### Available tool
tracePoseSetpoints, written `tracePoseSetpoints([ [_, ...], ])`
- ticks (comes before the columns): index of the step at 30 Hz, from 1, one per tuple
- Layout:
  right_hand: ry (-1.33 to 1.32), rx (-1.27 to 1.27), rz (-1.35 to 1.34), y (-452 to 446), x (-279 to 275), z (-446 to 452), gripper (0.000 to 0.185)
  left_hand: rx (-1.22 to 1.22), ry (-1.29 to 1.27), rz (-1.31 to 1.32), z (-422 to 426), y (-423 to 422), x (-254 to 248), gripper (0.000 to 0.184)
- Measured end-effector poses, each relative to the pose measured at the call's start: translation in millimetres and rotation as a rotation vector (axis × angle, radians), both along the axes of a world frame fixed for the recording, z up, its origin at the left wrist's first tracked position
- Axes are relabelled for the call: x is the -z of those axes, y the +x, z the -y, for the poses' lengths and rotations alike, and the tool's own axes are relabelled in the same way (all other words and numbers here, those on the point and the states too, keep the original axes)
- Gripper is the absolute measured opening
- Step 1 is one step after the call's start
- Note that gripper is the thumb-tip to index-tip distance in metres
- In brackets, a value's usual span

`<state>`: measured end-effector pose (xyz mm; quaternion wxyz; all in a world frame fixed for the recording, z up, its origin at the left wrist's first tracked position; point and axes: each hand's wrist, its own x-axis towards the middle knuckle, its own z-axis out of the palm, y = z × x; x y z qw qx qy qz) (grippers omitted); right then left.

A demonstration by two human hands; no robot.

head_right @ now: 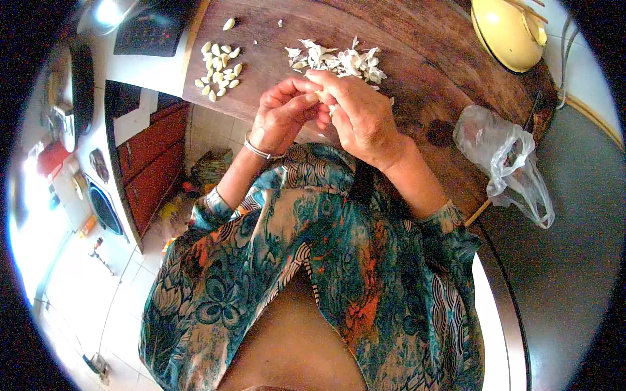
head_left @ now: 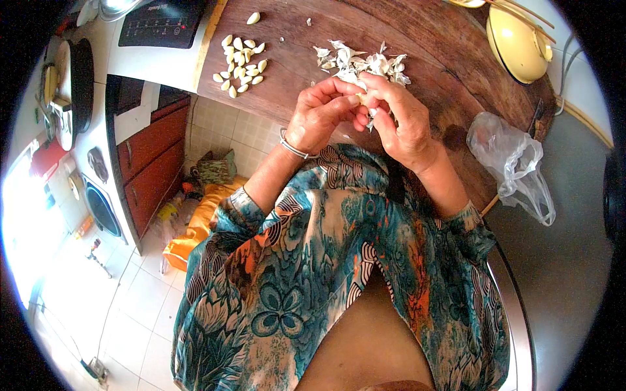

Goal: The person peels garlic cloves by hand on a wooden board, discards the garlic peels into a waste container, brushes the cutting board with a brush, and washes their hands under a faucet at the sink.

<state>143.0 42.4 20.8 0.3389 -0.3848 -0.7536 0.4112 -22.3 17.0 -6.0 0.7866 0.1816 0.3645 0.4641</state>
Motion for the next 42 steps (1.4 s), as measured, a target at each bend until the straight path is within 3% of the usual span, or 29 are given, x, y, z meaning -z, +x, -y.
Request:
tracePoseSetpoints([
  [3, 0.038, 0.077, -0.037, -4.1, -1.9, 0.2, 0.045, 0.013, -0.005, -0.013, 0.5, -0.8, -0.3, 0.013],
  [9, 0.067, -0.02, 0.055, 1.7, -2.7, -2.2, 0.045, 0.005, 0.002, 0.007, 1.0, -0.9, 3.4, 0.013],
  [15, -0.058, 0.221, -0.092, -1.3, 0.6, 2.1, 0.049, -0.052, -0.002, 0.052, 0.2, 0.9, 4.8, 0.013],
  [19, -0.023, 0.285, -0.057, 2.1, -7.4, 5.1, 0.048, -0.097, -0.006, 0.049, -3.1, 4.8, -0.6, 0.019],
  [23, -0.15, 0.252, -0.114, -4.7, -5.7, 7.7, 0.049, -0.106, 0.005, 0.06, -2.9, 9.2, 2.1, 0.024],
  [36, -0.168, 0.274, -0.046, -5.0, -1.7, 7.0, 0.048, -0.04, 0.101, -0.264, 0.9, 9.4, -6.6, 0.019],
  [42, -0.124, 0.322, -0.039, -10.5, 5.0, 9.5, 0.035, -0.074, 0.122, -0.287, 2.0, 15.6, -9.4, 0.018],
])
